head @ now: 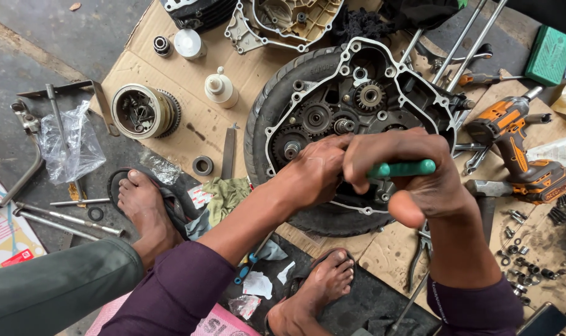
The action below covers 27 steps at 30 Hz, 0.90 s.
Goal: Repairing a motorcycle engine by manipulating internal gears and components using pliers and other tools.
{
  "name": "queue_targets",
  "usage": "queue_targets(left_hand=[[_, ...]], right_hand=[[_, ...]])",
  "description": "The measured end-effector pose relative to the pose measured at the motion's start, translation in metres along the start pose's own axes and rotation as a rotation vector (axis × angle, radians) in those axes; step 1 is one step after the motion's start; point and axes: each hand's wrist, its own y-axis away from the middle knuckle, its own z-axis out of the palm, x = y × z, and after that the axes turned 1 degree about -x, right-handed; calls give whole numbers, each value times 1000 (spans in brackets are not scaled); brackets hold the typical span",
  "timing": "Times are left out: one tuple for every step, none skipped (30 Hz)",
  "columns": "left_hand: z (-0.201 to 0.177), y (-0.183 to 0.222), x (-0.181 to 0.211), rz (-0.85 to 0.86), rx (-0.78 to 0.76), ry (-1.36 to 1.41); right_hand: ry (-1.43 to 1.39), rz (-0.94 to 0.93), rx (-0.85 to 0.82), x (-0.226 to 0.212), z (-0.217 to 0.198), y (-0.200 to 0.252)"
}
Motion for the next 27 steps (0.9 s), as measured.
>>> queue_targets(left_hand=[[-1,-1,3,-2,9,36],[-3,-1,5,-3,17,72],[1,2,-1,-5,16,71],[5,5,-7,24,27,54],[9,9,-13,51,39,38],[5,5,-7,49,38,37],[0,0,-1,13,-28,-22],[-5,-5,4,-22,-94,-81],[-7,-5,6,-24,-95,-83],[-8,-5,8,-39,-86,-59],[-9,-5,10,-54,-76,-33],[-6,-2,7,-57,-76,-32],[-3,-1,3,24,-26,-53],[-1,1,0,106,23,-73],[-2,3,3,106,23,-76],[-3,6,7,31,-8,-87],[-5,7,10,-43,-39,-99],[-14,4,21,-41,-39,-103],[-23,2,33,-159,-99,-41],[-31,0,44,-276,-159,20],[-33,4,46,-276,-164,23],[-35,9,48,-273,-130,329],[-37,14,50,-266,-92,636],[-36,8,56,-267,-94,641],[-37,2,61,-255,-82,968],[-39,-4,66,-237,-69,1295],[-37,-7,64,-233,-73,1294]], right_hand=[[10,3,-57,0,-3,0],[20,7,-114,-1,-6,0],[18,6,-114,-4,-6,-4],[37,44,-152,-7,-6,-9],[54,82,-190,-10,-7,-12],[52,82,-189,-6,-8,-8],[73,79,-206,-2,-11,-4],[93,76,-222,2,-13,0],[91,74,-222,0,-10,-2],[119,84,-219,-3,-8,-4],[148,97,-217,-5,-5,-5],[145,98,-217,-6,-5,-6],[151,110,-212,-6,-6,-7],[156,122,-206,-7,-7,-8],[156,119,-207,-5,-6,-6],[148,129,-171,-3,-6,-5],[141,136,-135,-1,-6,-4],[142,132,-135,-2,-7,-4],[163,125,-111,-3,-7,-3],[183,118,-86,-4,-7,-2],[182,120,-81,-4,-7,-1],[172,115,-68,-3,-6,0],[162,112,-57,-3,-5,1],[161,116,-54,-5,-1,-1],[207,99,-16,-6,1,-5],[252,81,22,-8,4,-9],[256,79,23,-8,2,-5]])
